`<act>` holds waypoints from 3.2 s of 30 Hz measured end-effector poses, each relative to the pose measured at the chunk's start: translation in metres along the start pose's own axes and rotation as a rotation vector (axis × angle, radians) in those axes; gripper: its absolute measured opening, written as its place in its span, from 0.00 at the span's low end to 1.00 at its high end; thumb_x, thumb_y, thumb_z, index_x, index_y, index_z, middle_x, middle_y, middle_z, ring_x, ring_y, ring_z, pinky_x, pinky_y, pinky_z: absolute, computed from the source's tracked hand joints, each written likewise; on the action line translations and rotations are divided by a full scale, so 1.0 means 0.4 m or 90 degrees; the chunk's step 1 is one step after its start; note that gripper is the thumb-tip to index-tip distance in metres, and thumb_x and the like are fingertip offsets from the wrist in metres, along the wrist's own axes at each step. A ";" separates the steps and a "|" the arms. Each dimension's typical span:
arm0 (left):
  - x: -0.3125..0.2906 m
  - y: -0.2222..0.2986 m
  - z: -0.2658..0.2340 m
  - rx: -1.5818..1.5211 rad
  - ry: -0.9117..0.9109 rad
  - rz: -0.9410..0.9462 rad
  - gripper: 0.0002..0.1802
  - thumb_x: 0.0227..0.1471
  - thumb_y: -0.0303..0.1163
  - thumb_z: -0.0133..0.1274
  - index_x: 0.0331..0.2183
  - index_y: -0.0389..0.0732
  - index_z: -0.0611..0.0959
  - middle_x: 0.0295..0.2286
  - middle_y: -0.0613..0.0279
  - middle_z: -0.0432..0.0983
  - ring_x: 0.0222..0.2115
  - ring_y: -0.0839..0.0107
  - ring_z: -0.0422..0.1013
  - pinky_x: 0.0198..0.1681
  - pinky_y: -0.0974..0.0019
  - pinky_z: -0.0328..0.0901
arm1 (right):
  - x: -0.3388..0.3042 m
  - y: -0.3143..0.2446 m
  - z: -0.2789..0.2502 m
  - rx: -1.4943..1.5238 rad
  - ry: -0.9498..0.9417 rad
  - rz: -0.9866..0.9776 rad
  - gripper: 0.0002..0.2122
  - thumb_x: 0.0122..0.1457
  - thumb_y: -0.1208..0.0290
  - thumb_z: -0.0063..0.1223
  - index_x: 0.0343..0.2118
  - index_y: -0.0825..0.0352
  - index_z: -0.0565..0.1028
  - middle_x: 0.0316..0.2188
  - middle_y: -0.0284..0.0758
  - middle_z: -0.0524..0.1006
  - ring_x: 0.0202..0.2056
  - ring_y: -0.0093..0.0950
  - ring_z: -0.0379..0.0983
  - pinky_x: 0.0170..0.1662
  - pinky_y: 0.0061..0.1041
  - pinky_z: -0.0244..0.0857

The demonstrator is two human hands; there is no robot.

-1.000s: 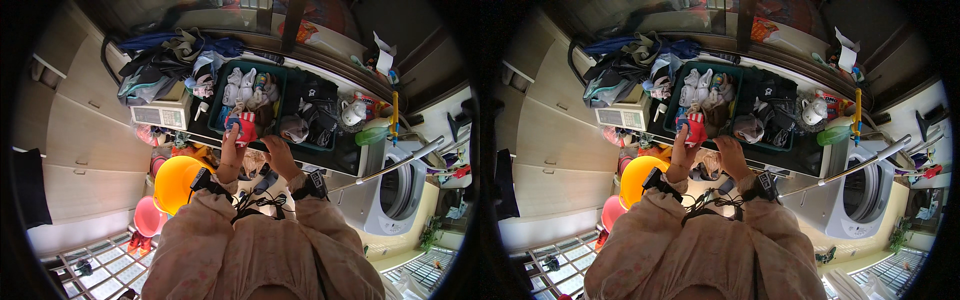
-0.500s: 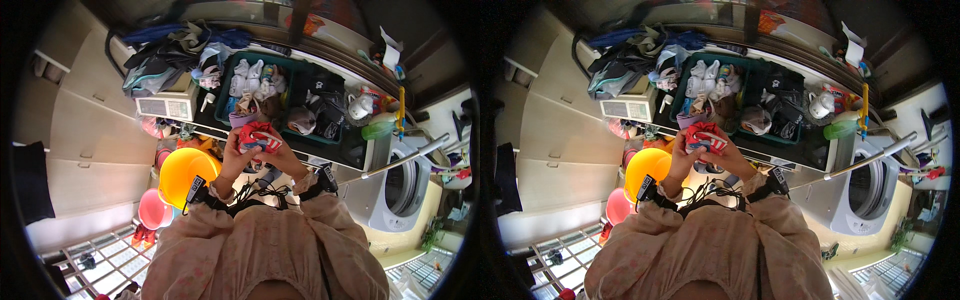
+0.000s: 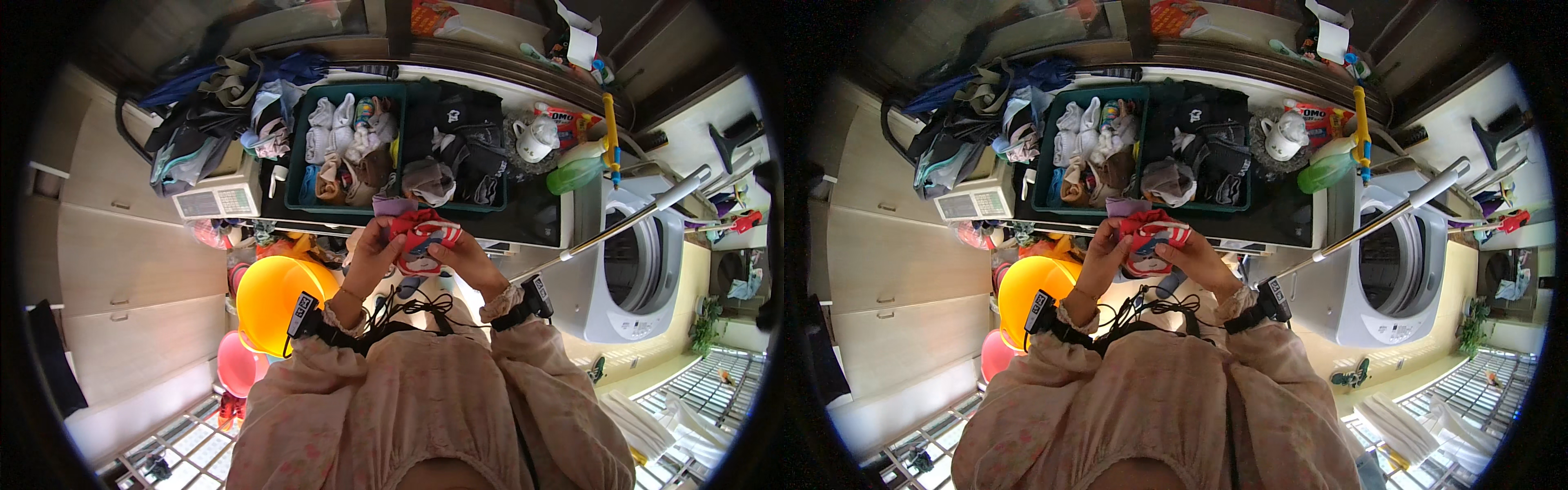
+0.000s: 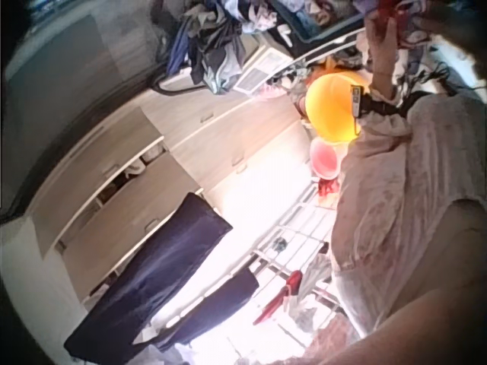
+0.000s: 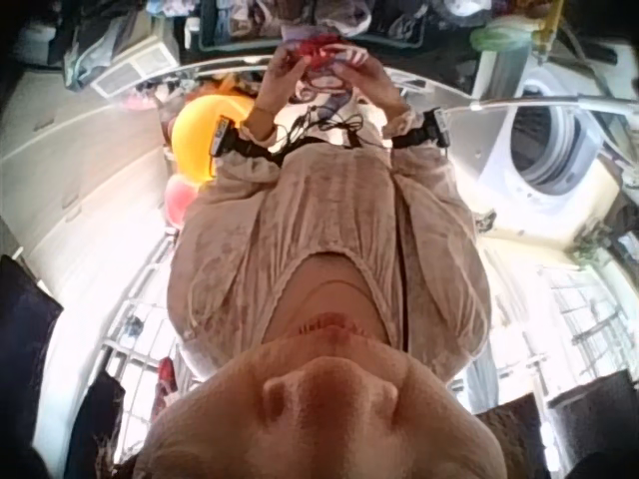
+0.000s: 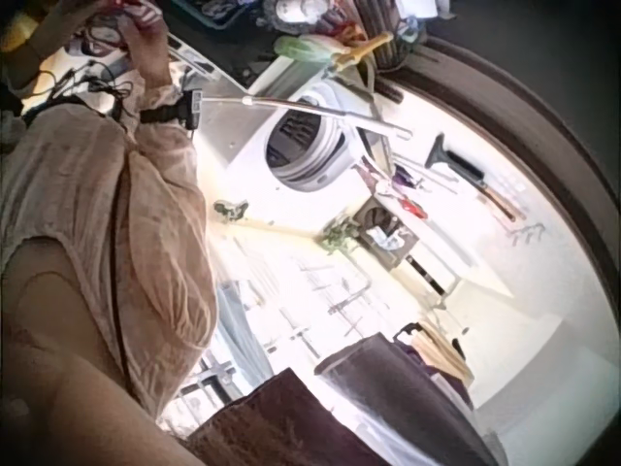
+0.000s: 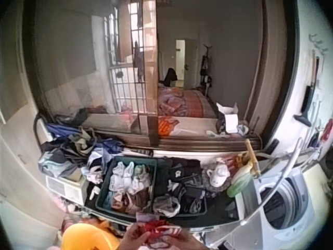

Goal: The person folds several pairs of socks on a bed and places them into a green plastic bin. They then carry the bin to a balcony area and set it down near a washing machine. Finally, they remove a white garment from a hanger on a drying rack.

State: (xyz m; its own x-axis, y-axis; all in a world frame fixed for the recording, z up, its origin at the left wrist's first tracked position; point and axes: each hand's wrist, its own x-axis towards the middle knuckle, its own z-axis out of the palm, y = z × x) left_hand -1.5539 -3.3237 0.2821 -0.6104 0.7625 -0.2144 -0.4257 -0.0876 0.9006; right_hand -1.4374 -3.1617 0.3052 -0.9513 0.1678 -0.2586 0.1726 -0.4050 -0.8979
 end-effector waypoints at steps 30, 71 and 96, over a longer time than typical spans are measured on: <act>0.154 0.010 0.225 -0.302 0.159 0.166 0.08 0.57 0.30 0.51 0.38 0.40 0.72 0.39 0.61 0.74 0.38 0.72 0.72 0.42 0.67 0.70 | 0.011 -0.148 -0.295 0.407 -0.001 -0.155 0.18 0.63 0.64 0.45 0.53 0.65 0.65 0.46 0.38 0.73 0.44 0.34 0.73 0.43 0.36 0.70; 0.090 0.036 0.181 -0.244 0.051 -0.023 0.22 0.55 0.35 0.53 0.48 0.36 0.68 0.43 0.59 0.71 0.44 0.76 0.68 0.47 0.72 0.64 | 0.018 -0.229 -0.134 -0.279 -0.101 -0.104 0.30 0.46 0.75 0.66 0.53 0.65 0.66 0.47 0.30 0.68 0.47 0.19 0.64 0.51 0.21 0.60; 0.276 -0.052 0.114 0.805 0.025 0.369 0.23 0.40 0.30 0.64 0.41 0.46 0.76 0.48 0.57 0.65 0.51 0.54 0.60 0.53 0.50 0.57 | -0.025 -0.118 -0.450 0.061 0.293 -0.052 0.38 0.48 0.75 0.65 0.60 0.68 0.54 0.47 0.37 0.72 0.46 0.27 0.70 0.49 0.26 0.66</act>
State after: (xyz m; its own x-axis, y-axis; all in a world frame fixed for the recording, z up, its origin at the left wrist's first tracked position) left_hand -1.5819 -3.2086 0.2571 -0.5180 0.7968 0.3110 0.7644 0.2681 0.5863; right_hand -1.3900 -2.9824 0.2861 -0.7446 0.5751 -0.3388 0.0569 -0.4511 -0.8907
